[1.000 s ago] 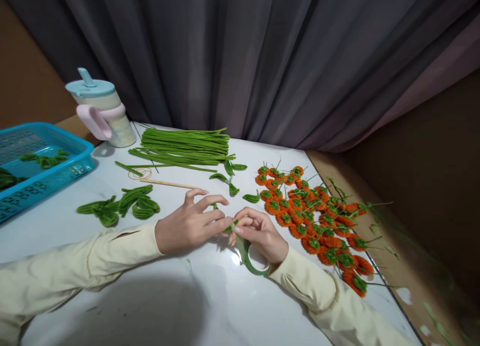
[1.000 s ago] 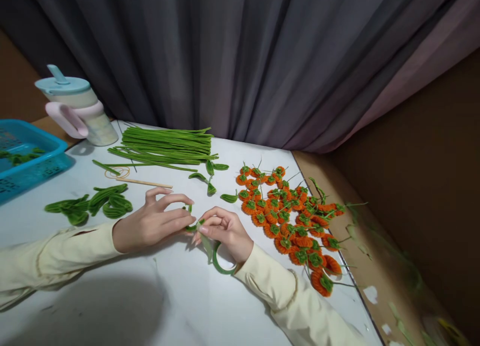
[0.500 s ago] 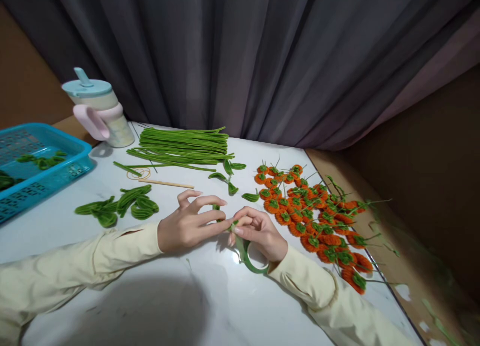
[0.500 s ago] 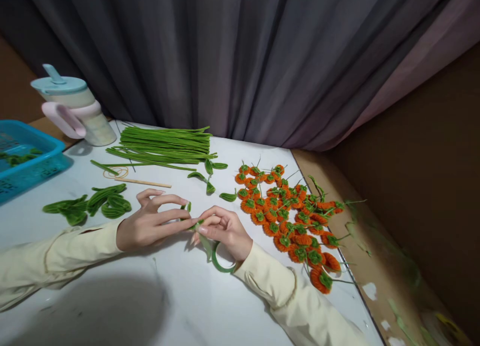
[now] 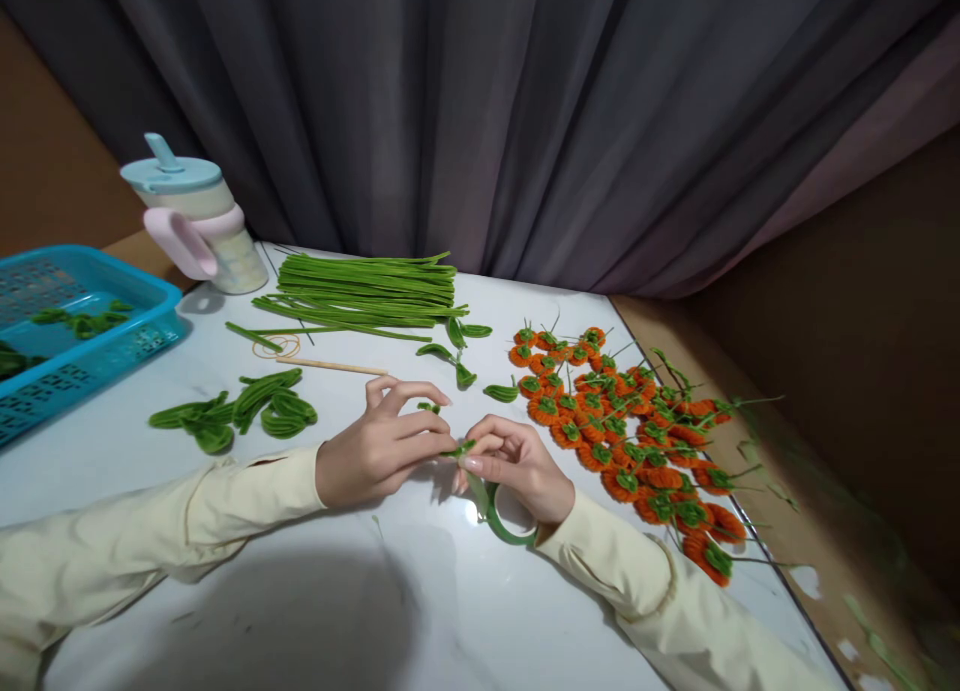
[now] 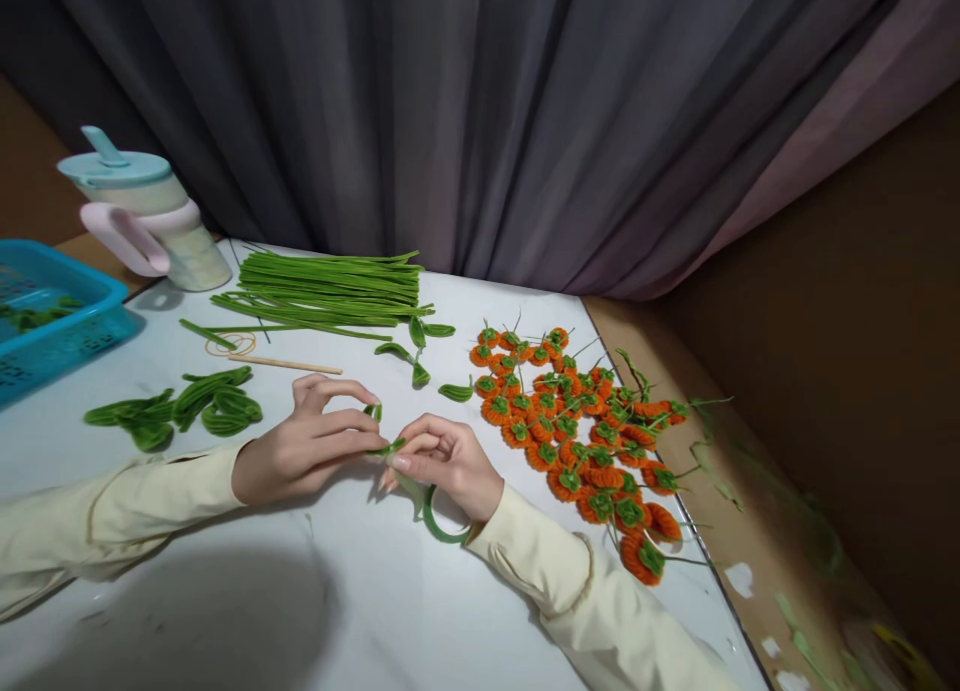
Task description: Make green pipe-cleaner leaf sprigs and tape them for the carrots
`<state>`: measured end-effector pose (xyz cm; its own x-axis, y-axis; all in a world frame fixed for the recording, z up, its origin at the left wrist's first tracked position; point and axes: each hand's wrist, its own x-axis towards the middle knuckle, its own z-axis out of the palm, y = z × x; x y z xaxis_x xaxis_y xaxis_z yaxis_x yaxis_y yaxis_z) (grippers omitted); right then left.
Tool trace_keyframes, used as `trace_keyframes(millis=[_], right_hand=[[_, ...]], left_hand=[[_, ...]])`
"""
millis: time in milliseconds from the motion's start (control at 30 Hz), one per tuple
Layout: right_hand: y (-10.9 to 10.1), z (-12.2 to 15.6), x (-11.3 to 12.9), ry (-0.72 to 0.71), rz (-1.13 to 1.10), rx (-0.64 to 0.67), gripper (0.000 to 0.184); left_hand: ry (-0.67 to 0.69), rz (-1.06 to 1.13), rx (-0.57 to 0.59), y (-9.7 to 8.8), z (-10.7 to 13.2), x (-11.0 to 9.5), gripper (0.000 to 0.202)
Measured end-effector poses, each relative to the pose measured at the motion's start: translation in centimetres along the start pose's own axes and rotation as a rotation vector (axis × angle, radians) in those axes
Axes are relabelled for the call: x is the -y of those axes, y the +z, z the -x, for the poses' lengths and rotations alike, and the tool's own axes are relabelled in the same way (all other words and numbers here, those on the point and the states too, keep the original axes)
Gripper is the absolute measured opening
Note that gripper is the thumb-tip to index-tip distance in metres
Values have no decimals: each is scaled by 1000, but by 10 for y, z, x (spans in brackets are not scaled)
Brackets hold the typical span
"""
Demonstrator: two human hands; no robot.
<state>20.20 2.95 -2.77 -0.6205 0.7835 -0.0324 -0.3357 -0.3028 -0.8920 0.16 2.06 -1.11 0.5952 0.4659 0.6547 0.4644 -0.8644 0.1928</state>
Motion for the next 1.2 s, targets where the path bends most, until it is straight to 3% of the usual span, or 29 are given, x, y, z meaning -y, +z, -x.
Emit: trace_keyframes(millis=[100, 267, 467, 667, 767, 1000, 1200], right_hand=[[0, 0, 0, -6, -1, 4, 23], [1, 3, -2, -16, 40, 6, 22], [1, 2, -1, -17, 59, -19, 25], [-1, 0, 1, 4, 22, -53, 39], [-1, 0, 1, -24, 44, -70, 40], [0, -1, -2, -33, 59, -63, 41], [2, -1, -2, -18, 50, -45, 34]], left_hand=[[-108, 123, 46, -1, -1, -1, 18], [-173, 284, 135, -5, -5, 0, 17], [-240, 277, 208, -3, -6, 3, 14], [-99, 7, 82, -4, -7, 11, 13], [-21, -69, 78, -4, -7, 13, 14], [94, -100, 78, 0, -2, 10, 10], [177, -85, 26, -2, -3, 10, 21]])
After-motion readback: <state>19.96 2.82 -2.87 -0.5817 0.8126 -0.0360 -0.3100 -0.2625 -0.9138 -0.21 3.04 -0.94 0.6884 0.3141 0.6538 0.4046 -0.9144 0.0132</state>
